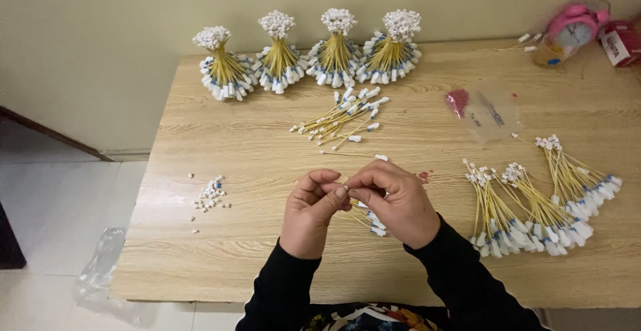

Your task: Manually assembling small plastic caps onto the ends of thin sticks

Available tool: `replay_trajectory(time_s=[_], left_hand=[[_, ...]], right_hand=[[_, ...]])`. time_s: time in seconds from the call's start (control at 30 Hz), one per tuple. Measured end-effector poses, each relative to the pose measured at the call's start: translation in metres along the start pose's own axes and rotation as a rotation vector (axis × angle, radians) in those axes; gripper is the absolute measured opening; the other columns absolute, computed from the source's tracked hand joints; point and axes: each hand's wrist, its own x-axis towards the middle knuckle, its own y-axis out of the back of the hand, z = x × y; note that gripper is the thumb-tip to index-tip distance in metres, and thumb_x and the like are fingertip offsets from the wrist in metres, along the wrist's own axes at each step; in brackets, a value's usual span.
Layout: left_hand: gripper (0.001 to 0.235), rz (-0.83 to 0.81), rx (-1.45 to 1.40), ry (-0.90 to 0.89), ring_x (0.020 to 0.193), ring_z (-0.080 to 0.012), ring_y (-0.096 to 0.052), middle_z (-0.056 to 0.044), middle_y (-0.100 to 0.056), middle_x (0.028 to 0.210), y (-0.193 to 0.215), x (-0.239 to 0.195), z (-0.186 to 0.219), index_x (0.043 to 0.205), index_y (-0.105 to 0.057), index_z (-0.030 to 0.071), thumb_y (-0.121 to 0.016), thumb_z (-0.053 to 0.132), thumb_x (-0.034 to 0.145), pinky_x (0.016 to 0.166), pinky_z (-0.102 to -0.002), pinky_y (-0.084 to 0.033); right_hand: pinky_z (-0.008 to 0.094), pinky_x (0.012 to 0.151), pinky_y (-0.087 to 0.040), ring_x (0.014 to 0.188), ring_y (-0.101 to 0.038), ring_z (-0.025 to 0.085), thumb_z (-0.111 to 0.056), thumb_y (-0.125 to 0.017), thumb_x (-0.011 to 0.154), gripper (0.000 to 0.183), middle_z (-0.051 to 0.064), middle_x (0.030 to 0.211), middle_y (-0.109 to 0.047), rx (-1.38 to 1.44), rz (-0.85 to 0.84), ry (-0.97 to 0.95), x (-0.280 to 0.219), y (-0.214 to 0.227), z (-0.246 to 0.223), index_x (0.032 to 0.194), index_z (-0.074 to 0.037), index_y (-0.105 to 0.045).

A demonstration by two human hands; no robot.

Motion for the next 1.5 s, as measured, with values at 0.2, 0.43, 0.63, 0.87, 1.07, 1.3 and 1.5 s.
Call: replay_trajectory(time_s=[0.2, 0.43, 0.63, 0.87, 1.07, 1.3, 1.5], left_hand=[[0.024, -0.033, -0.058, 0.028, 0.071, -0.0223, -0.071, -0.021, -0.071, 0.085, 0.003, 0.011, -0.016, 0.106, -0.060, -0.001, -0.068, -0.004, 0.084, 0.064, -0.030, -0.060], [0.024, -0.055, -0.051, 0.054, 0.069, -0.0220, -0.070, -0.016, -0.069, 0.079, -0.001, 0.011, -0.011, 0.106, -0.059, -0.002, -0.068, -0.005, 0.083, 0.063, -0.031, -0.061], [0.028, -0.067, -0.109, 0.067, 0.069, -0.0233, -0.070, -0.015, -0.068, 0.077, 0.005, 0.014, -0.014, 0.108, -0.058, -0.002, -0.068, -0.006, 0.082, 0.062, -0.031, -0.061], [0.033, -0.105, 0.010, 0.055, 0.065, -0.0246, -0.070, -0.015, -0.066, 0.074, 0.015, 0.009, -0.005, 0.109, -0.059, -0.004, -0.072, -0.007, 0.078, 0.061, -0.033, -0.061], [0.039, -0.081, 0.065, 0.101, 0.063, -0.0232, -0.069, -0.016, -0.067, 0.073, 0.035, 0.007, -0.012, 0.113, -0.058, -0.003, -0.072, -0.009, 0.077, 0.059, -0.031, -0.061], [0.042, -0.066, -0.024, 0.084, 0.066, -0.0224, -0.068, -0.016, -0.067, 0.075, 0.040, 0.019, -0.009, 0.116, -0.056, -0.001, -0.071, -0.008, 0.078, 0.061, -0.031, -0.061], [0.041, -0.086, 0.059, 0.040, 0.069, -0.0220, -0.069, -0.016, -0.067, 0.075, 0.029, 0.018, -0.006, 0.114, -0.057, -0.001, -0.072, -0.009, 0.077, 0.062, -0.031, -0.061]], right_hand=[[0.030, 0.062, -0.050, 0.066, -0.060, 0.015, -0.004, -0.076, 0.079, 0.005, 0.011, 0.074, -0.066, 0.073, 0.008, -0.047, 0.002, 0.003, 0.007, 0.083, -0.004, -0.074], [0.027, 0.060, -0.050, 0.065, -0.058, 0.011, -0.002, -0.076, 0.078, 0.004, 0.008, 0.071, -0.066, 0.073, -0.005, -0.049, 0.006, 0.008, 0.010, 0.081, -0.006, -0.076], [0.029, 0.057, -0.050, 0.063, -0.059, 0.014, -0.004, -0.078, 0.077, 0.007, 0.011, 0.069, -0.066, 0.092, 0.033, -0.095, -0.001, 0.001, 0.021, 0.082, -0.002, -0.074], [0.028, 0.061, -0.052, 0.063, -0.063, 0.016, -0.004, -0.078, 0.076, 0.005, 0.006, 0.070, -0.066, 0.038, 0.003, 0.024, -0.001, -0.001, 0.011, 0.079, -0.008, -0.076], [0.034, 0.063, -0.052, 0.066, -0.065, 0.020, -0.006, -0.077, 0.078, 0.003, 0.010, 0.072, -0.069, 0.077, -0.129, -0.088, -0.008, -0.011, 0.035, 0.079, -0.006, -0.075], [0.030, 0.069, -0.052, 0.076, -0.057, 0.014, 0.001, -0.066, 0.083, 0.014, 0.008, 0.077, -0.066, 0.358, -0.095, -0.395, -0.020, -0.021, 0.061, 0.096, 0.004, -0.069], [0.031, 0.066, -0.055, 0.072, -0.060, 0.013, 0.003, -0.069, 0.077, 0.017, 0.013, 0.075, -0.071, 0.284, -0.071, -0.417, -0.013, -0.018, 0.056, 0.093, 0.004, -0.070]])
